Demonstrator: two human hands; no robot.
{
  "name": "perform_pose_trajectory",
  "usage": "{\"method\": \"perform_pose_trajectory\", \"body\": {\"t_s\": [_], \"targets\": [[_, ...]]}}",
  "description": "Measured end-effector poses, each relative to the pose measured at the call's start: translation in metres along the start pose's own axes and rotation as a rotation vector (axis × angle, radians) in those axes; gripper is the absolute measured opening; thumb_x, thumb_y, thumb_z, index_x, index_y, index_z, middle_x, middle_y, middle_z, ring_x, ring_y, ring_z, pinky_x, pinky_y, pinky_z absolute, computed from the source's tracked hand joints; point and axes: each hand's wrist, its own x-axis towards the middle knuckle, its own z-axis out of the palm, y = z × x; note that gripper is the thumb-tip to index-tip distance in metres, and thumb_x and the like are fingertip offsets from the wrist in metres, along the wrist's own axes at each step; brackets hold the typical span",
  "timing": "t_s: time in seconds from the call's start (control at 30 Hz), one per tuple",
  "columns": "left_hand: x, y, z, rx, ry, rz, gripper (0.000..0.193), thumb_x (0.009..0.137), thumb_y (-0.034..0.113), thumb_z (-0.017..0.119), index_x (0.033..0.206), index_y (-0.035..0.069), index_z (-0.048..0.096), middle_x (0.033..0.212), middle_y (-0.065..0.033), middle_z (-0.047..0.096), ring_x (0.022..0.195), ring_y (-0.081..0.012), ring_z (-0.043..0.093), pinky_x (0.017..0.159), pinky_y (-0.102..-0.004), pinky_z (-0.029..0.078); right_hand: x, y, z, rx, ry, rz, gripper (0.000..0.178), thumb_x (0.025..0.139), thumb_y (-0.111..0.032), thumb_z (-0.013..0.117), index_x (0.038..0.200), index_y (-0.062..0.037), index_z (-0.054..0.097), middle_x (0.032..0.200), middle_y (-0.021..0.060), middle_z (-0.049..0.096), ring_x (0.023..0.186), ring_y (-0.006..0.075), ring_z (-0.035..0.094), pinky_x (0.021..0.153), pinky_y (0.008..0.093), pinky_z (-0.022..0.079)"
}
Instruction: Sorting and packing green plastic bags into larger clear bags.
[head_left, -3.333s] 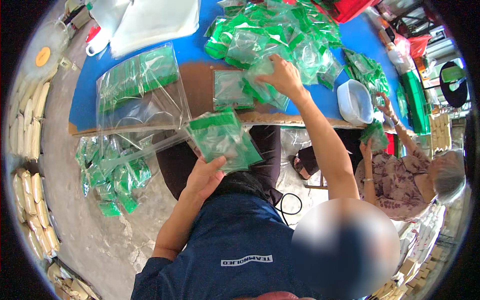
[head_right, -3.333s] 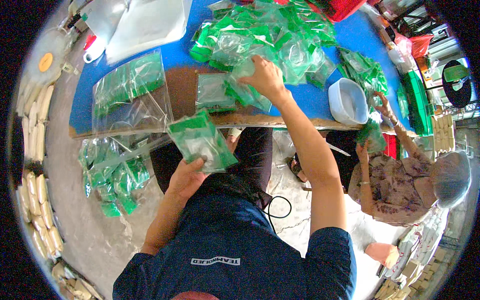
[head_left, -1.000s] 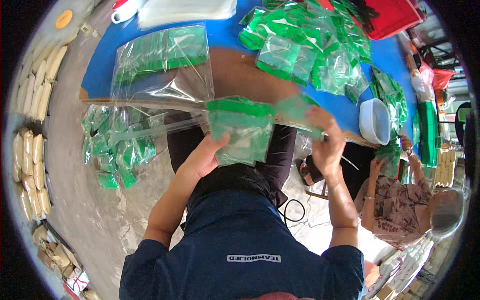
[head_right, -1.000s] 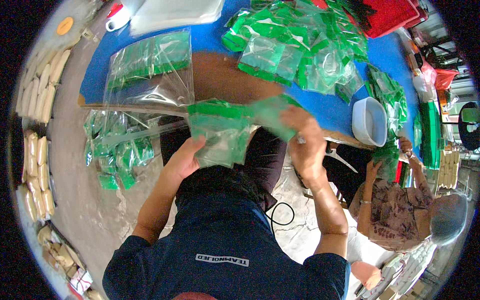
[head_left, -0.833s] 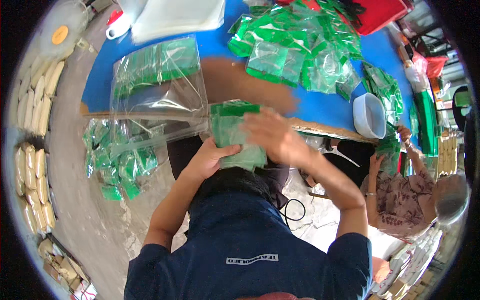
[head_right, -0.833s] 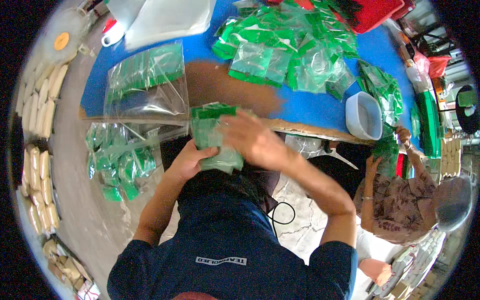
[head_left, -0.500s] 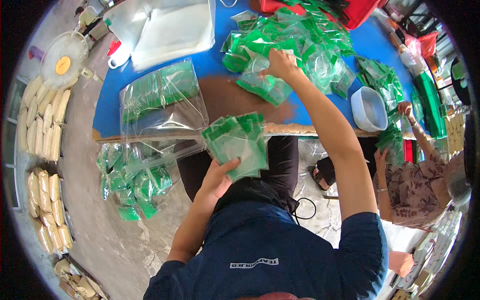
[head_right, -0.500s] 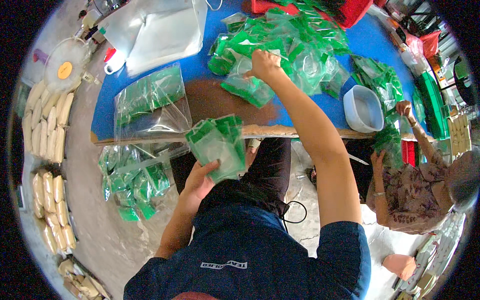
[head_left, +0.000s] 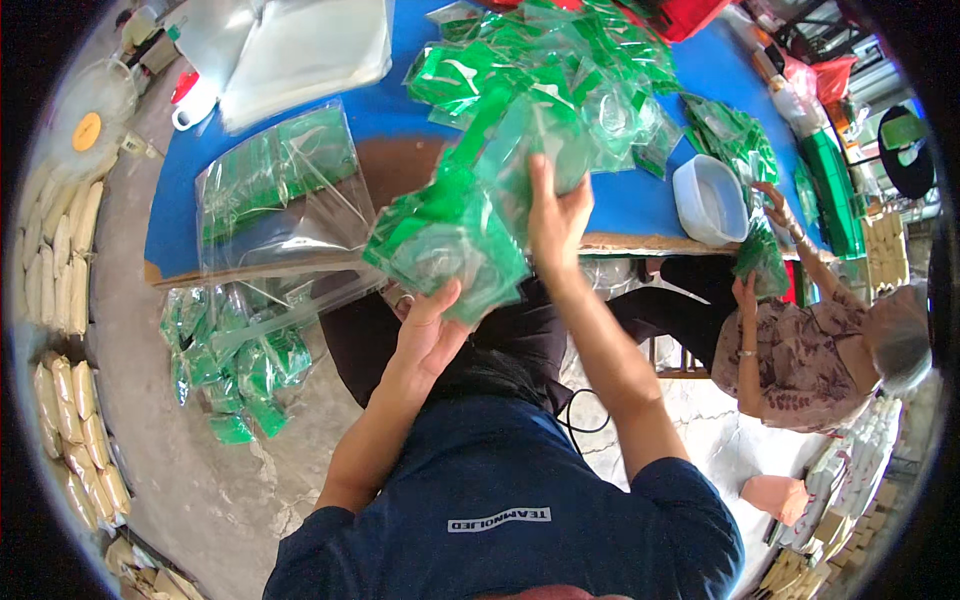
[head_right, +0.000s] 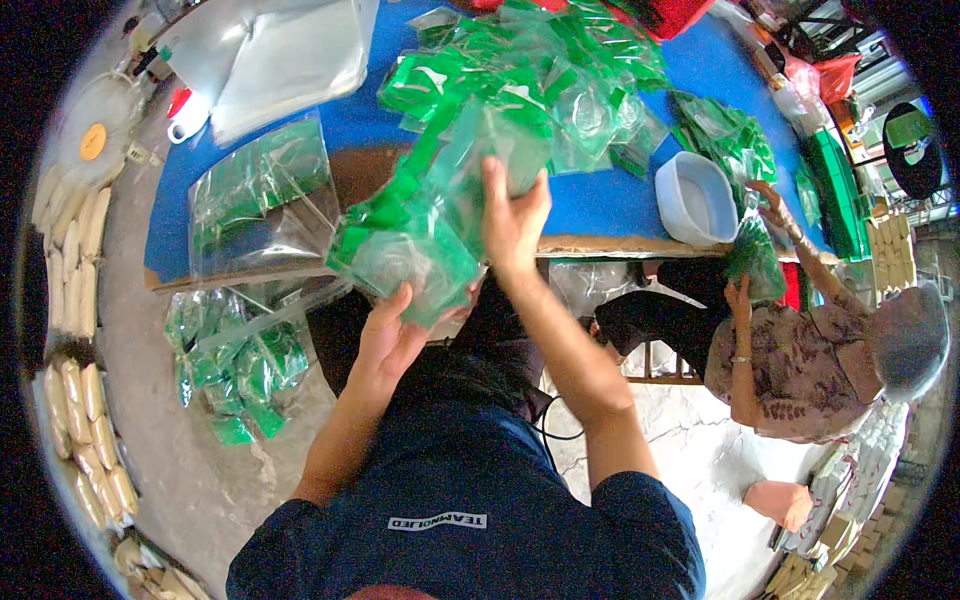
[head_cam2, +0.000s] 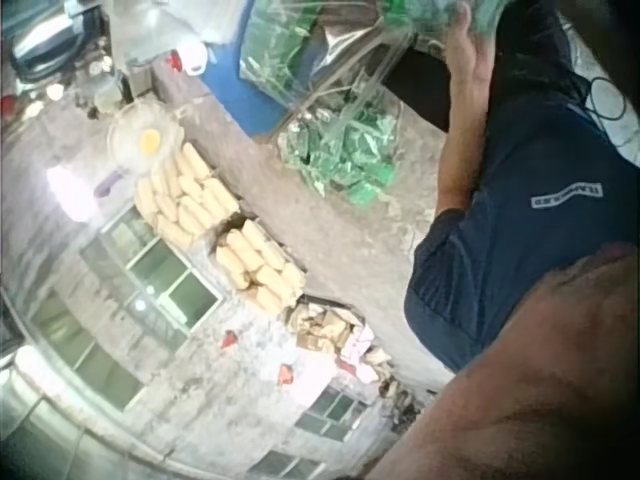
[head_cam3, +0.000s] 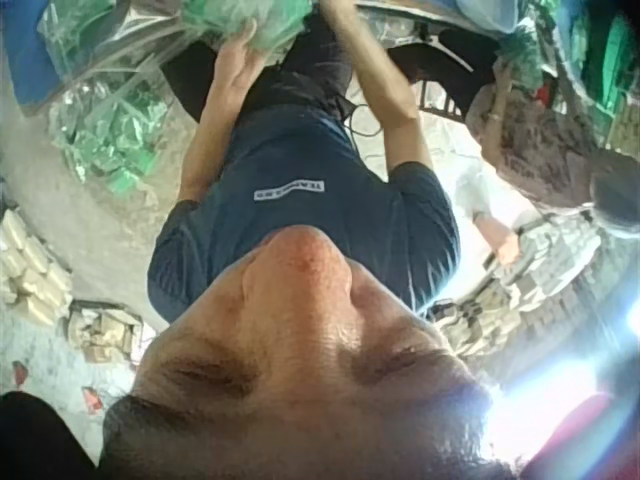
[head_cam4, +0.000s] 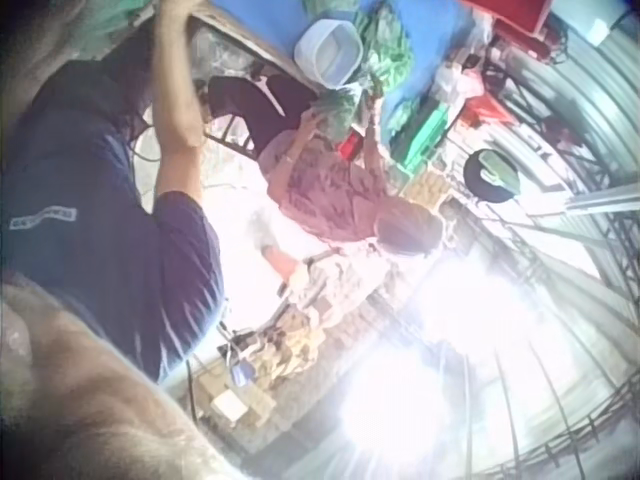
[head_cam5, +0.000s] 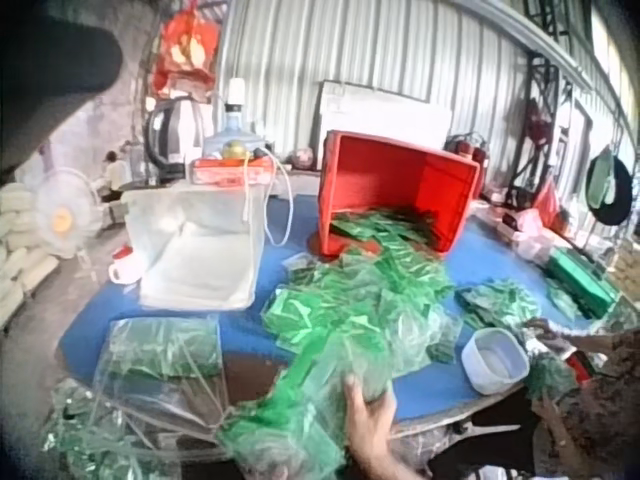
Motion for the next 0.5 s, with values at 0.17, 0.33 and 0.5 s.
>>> {"method": "perform_pose_trajectory", "body": {"t_s": [0.17, 0.33, 0.5], "targets": [[0.0, 0.01, 0.003, 0.38, 0.121, 0.295, 0.046, 0.098, 0.017, 0.059, 0.14, 0.004, 0.045, 0.134, -0.0086, 0.056, 0.124, -0.0246, 0.054, 0.106, -0.0422, 0.043, -0.052, -0.019, -0.008, 0.119, 0.062, 0.291, 0.03, 0.107, -0.029, 0.046, 0.114, -0.0024, 0.058, 0.1, -0.002, 0.055, 0.093, 0.0082, 0.045, 0.084, 0.0241, 0.04], [-0.007, 0.038, -0.034, 0.381, 0.007, 0.294, 0.049, 0.099, 0.027, 0.06, 0.139, 0.002, 0.046, 0.136, -0.0086, 0.054, 0.125, -0.0233, 0.051, 0.106, -0.0441, 0.041, -0.008, -0.022, -0.04, 0.129, 0.119, 0.058, 0.013, 0.102, -0.016, 0.056, 0.105, -0.0032, 0.056, 0.092, -0.0023, 0.056, 0.08, 0.0069, 0.049, 0.069, 0.0225, 0.043], [-0.002, 0.038, -0.03, 0.351, 0.063, 0.271, 0.054, 0.095, 0.018, 0.063, 0.142, 0.002, 0.042, 0.137, -0.011, 0.053, 0.125, -0.0266, 0.052, 0.104, -0.0486, 0.043, -0.072, -0.022, -0.018, 0.254, -0.422, 0.472, 0.017, 0.1, -0.022, 0.061, 0.101, -0.0045, 0.061, 0.084, -0.0051, 0.056, 0.081, 0.0063, 0.051, 0.068, 0.0264, 0.046]]}}
